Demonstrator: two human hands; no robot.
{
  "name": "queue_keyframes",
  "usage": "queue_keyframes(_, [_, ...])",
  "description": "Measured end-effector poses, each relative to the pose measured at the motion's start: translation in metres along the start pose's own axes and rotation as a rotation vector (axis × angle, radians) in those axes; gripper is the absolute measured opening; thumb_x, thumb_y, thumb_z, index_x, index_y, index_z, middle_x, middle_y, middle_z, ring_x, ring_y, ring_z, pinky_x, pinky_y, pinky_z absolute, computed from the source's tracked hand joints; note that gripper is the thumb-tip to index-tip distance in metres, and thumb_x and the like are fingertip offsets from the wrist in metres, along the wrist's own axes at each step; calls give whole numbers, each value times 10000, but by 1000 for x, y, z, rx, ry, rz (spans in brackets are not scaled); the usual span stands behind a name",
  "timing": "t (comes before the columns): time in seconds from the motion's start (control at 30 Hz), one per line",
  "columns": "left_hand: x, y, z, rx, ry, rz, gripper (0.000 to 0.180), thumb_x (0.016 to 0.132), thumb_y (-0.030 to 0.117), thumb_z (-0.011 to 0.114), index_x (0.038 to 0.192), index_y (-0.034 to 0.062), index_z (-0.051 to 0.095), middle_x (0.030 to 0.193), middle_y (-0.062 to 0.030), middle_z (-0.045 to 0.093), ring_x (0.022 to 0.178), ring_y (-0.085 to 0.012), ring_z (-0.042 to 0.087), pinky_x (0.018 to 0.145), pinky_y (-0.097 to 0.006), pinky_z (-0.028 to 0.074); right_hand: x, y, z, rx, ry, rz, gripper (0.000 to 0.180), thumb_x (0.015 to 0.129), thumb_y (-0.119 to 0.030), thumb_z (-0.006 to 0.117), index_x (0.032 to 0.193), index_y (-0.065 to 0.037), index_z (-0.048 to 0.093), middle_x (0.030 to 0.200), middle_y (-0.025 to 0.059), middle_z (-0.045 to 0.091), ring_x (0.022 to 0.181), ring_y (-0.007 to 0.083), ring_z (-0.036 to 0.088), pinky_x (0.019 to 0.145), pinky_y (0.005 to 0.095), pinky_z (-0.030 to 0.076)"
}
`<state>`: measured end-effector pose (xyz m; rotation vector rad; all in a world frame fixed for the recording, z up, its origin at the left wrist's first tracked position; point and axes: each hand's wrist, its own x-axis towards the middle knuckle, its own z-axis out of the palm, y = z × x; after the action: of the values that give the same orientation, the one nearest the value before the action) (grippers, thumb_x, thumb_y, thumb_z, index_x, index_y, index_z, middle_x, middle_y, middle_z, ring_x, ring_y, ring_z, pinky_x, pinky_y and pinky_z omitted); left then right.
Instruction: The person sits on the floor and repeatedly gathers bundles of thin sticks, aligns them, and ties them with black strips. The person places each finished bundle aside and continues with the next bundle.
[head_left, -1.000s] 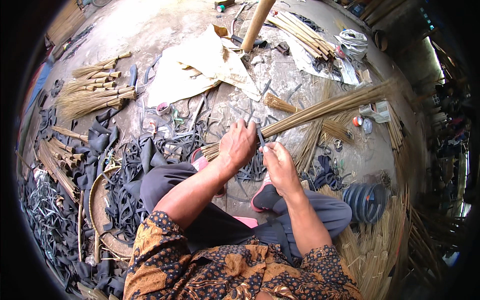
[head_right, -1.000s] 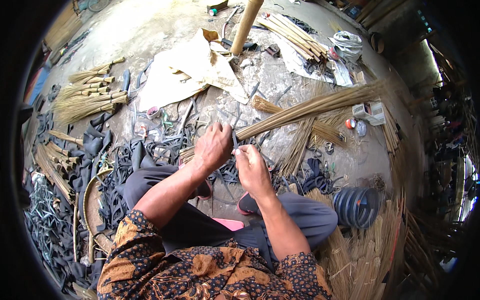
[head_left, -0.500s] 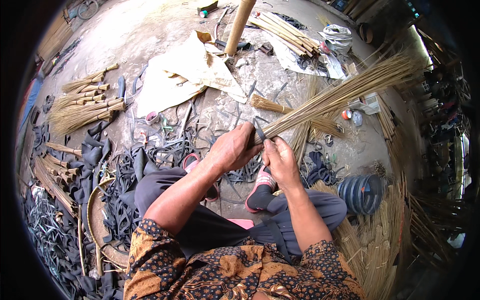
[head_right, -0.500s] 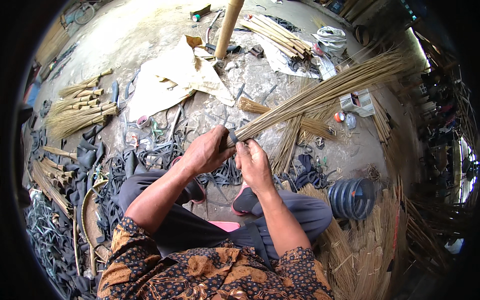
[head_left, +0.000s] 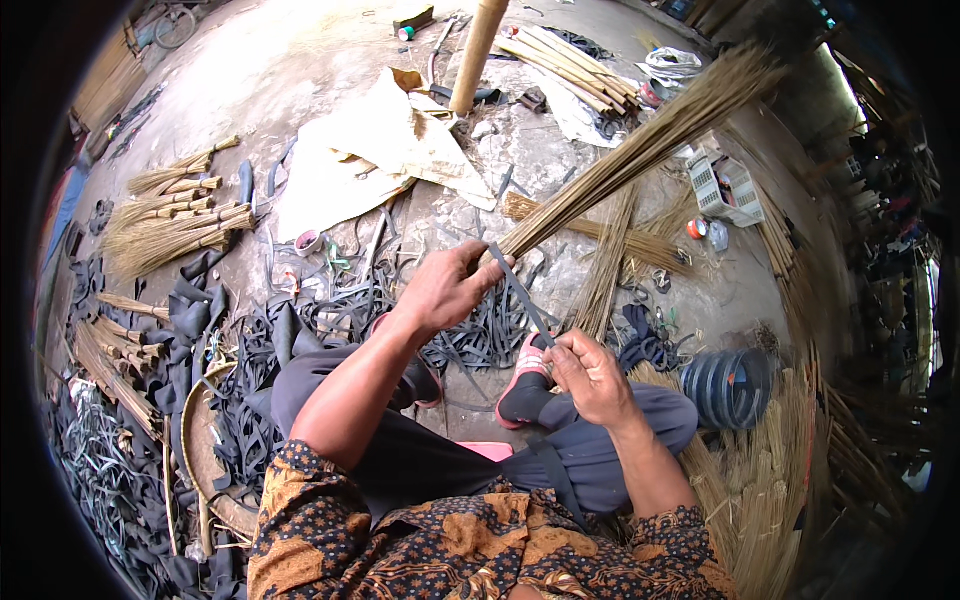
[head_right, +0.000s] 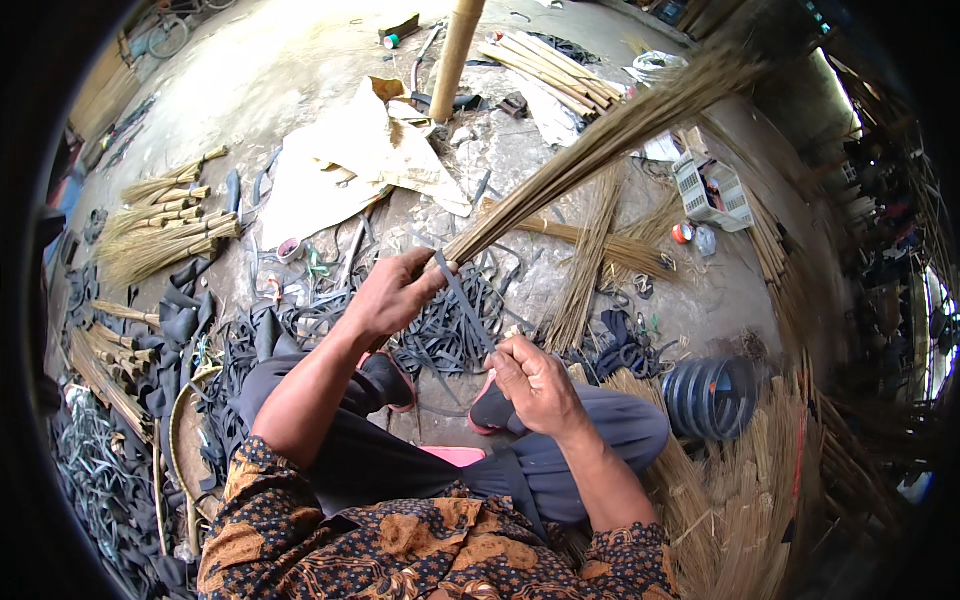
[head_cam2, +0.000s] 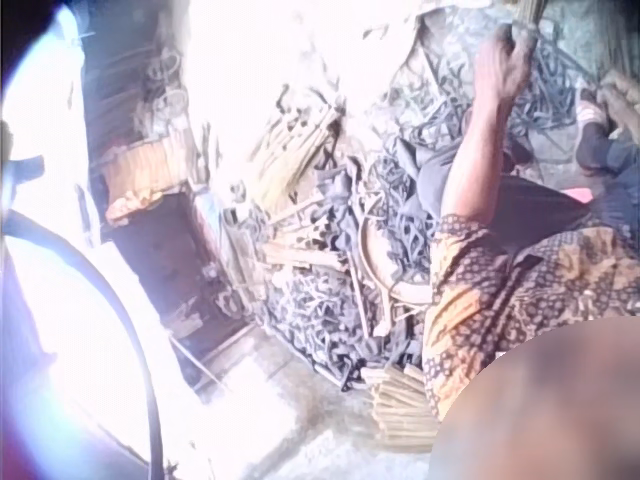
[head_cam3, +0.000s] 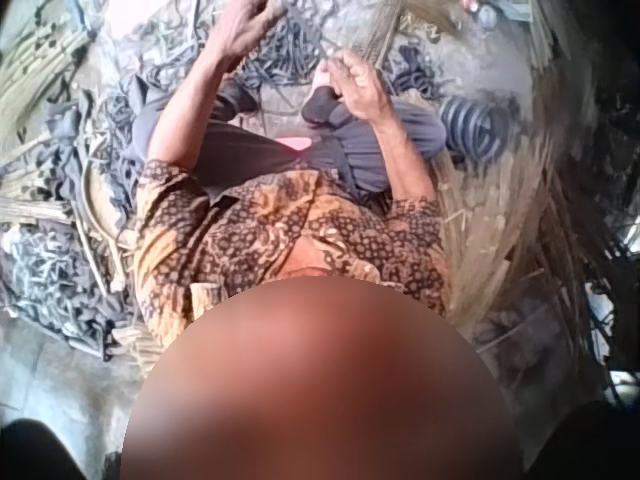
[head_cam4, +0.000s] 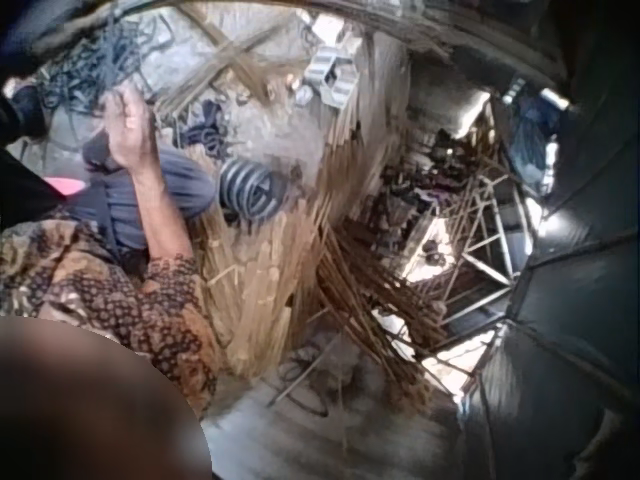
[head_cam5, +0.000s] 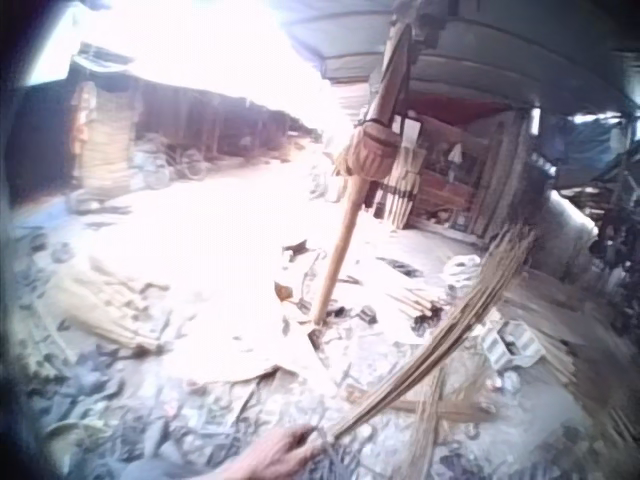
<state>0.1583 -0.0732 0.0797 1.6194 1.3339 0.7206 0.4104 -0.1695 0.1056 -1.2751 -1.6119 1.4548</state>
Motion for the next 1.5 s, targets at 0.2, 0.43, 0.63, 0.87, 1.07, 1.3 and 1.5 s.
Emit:
queue_keyframes(0.2, [-14,23,10,-840,-757,-43,478,1030,463,644,1120,-6,661,818,-87,699,699,-147,703,600,-272,583,51,17,-37,-460,66,-360,161,1046,-158,574,1052,-25,666,877,103,697,777,204,677,699,355,529])
queue_keyframes(0.43, [-10,25,15,-340,-384,162,368,1008,323,721,1108,-29,683,747,-57,628,693,-95,615,614,-277,470,55,-48,-44,-1012,-133,-149,145,988,-134,609,1038,-20,683,967,174,707,931,369,715,783,453,553])
queue_keyframes(0.63, [-11,24,21,249,-101,250,360,954,377,674,1078,42,636,929,-224,707,901,-466,676,768,-548,534,66,-67,-25,-1011,88,-480,324,943,-242,718,1211,-77,641,991,146,708,877,353,721,741,454,571])
queue_keyframes(0.87, [-12,10,27,405,-129,176,369,956,394,660,1102,56,634,1001,-210,726,941,-440,695,805,-551,553,87,-45,-11,-1347,44,-610,118,938,-181,651,903,-76,610,822,91,686,778,283,728,676,424,575])
queue_keyframes(1.07, [-5,-14,36,142,-26,80,453,928,343,772,1179,-12,646,909,-193,739,831,-368,725,719,-463,558,80,-22,-14,-813,-110,-247,209,985,-239,625,956,-38,575,843,209,671,807,452,663,707,541,510])
queue_keyframes(1.3, [4,1,31,-752,-148,-134,473,938,293,821,1214,-28,611,800,-28,663,682,-84,619,565,-248,482,71,2,-10,-569,125,-482,144,1001,-147,649,965,-52,547,808,170,596,760,403,650,656,474,509])
queue_keyframes(1.5, [6,22,36,-680,18,-124,280,1023,253,618,1163,10,630,809,3,597,655,-61,515,559,-240,411,87,9,19,-544,477,-506,132,935,-68,700,974,-42,576,882,157,604,801,393,663,660,458,525])
